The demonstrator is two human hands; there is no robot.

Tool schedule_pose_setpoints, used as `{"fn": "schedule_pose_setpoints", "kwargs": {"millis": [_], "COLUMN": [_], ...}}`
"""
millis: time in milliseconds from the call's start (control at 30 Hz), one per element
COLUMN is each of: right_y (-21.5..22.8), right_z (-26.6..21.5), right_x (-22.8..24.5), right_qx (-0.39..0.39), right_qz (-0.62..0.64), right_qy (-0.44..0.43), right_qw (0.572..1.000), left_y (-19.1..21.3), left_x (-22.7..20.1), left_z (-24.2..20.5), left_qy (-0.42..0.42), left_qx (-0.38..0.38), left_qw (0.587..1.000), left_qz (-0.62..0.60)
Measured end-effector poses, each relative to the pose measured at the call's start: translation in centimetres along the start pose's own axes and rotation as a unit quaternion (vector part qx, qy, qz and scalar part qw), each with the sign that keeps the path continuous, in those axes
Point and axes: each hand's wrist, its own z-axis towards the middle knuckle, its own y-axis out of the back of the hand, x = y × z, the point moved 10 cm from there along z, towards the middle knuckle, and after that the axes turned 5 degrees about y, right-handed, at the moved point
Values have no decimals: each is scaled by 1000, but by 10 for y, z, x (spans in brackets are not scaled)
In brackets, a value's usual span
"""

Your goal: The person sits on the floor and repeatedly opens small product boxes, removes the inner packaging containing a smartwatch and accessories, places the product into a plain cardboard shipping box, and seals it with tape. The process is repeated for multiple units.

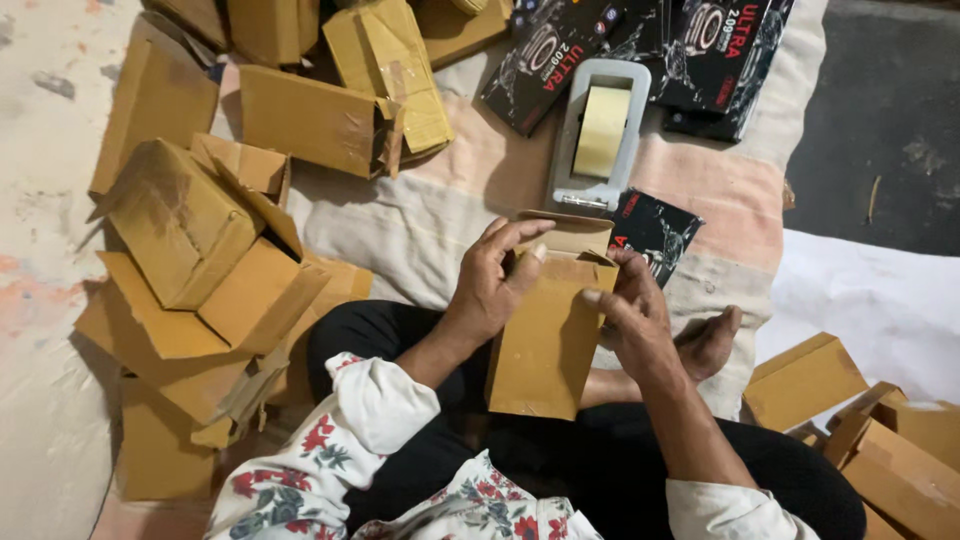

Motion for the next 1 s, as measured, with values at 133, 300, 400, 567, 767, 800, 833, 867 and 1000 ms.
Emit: {"fn": "schedule_pose_setpoints", "kwargs": {"millis": [133, 300, 400, 567, 767, 800, 833, 867, 1000], "right_y": [37, 38, 40, 40, 32, 31, 34, 39, 80], "right_z": [0, -1, -13, -15, -18, -18, -18, -18, -8], "right_x": [-1, 30, 40, 37, 17, 12, 4, -3, 6], "right_qx": [-79, -7, -17, -91, -54, -50, -61, -76, -201], "right_qz": [-45, -191, -233, -76, -15, -20, -19, -17, -129], "right_qy": [-10, -3, -9, 13, 14, 10, -11, -32, 27], "right_qw": [996, 982, 972, 993, 998, 998, 998, 996, 971], "left_y": [-21, -41, -53, -55, -32, -31, -29, -27, -20], "left_x": [-25, -63, -54, -30, 13, 12, 12, 12, 13], "left_z": [-14, -20, -16, -6, -16, -17, -18, -19, -27], "left_qy": [-55, -198, -171, -80, 93, 81, 69, 61, 11], "left_qx": [-16, 58, 115, 83, -44, -45, -47, -53, -84], "left_qw": [995, 969, 969, 991, 994, 996, 996, 997, 995], "left_qz": [86, 136, 135, 70, 49, 7, -34, -8, 55]}}
